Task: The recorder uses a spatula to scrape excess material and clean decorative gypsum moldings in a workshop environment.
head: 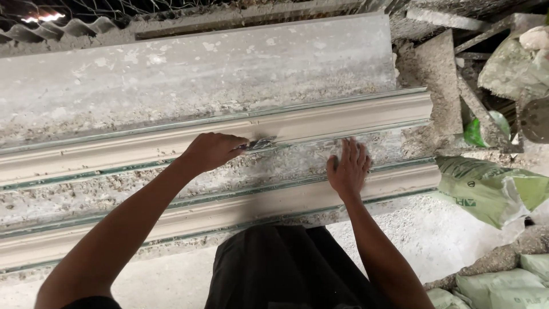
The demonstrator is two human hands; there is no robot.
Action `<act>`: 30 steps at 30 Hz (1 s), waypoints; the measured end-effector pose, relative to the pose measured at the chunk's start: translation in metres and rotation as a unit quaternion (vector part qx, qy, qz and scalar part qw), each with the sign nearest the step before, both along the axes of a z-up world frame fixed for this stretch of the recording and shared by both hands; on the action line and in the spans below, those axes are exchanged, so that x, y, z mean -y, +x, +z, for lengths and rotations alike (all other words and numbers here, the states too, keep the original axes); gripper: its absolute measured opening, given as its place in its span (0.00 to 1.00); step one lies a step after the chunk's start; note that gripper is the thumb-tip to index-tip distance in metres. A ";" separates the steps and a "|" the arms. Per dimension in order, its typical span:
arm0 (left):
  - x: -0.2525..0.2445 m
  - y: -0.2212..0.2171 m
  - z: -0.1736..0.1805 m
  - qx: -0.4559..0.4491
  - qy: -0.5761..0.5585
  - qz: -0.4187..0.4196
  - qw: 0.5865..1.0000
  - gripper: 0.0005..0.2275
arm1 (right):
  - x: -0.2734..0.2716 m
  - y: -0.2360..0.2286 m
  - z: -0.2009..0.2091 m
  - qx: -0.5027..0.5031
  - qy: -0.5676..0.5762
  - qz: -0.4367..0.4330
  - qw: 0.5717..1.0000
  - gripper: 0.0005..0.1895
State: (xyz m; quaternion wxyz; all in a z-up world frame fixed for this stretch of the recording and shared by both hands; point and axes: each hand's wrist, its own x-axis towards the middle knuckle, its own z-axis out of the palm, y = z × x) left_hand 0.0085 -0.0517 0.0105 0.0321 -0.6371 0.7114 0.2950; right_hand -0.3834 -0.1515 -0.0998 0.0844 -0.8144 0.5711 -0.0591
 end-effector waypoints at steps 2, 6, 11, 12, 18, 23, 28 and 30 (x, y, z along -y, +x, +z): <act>-0.001 0.011 -0.007 0.002 0.005 -0.004 1.000 0.17 | 0.000 0.002 0.000 0.000 -0.006 -0.002 1.000 0.32; 0.021 0.006 -0.010 -0.003 0.026 -0.028 0.999 0.16 | -0.002 0.005 0.001 0.004 -0.028 -0.009 1.000 0.30; 0.021 0.007 0.016 -0.068 -0.010 0.011 0.998 0.15 | -0.001 0.007 -0.004 -0.001 -0.055 -0.003 0.998 0.31; 0.019 0.001 0.030 -0.124 -0.007 0.046 0.991 0.15 | -0.003 0.003 -0.005 -0.011 -0.064 -0.001 0.998 0.31; 0.000 0.005 0.013 -0.040 -0.054 -0.011 0.998 0.15 | 0.001 -0.001 -0.010 0.007 -0.062 0.005 0.998 0.30; -0.015 0.019 -0.018 -0.012 -0.077 -0.006 0.997 0.14 | 0.001 0.001 -0.008 -0.009 -0.052 0.000 0.999 0.31; 0.017 -0.005 -0.031 -0.015 -0.097 -0.029 0.995 0.12 | 0.001 0.004 -0.004 -0.004 -0.041 -0.003 0.999 0.31; 0.018 -0.001 -0.032 -0.074 -0.077 -0.032 0.994 0.12 | 0.002 0.003 -0.005 -0.003 -0.032 -0.004 0.999 0.32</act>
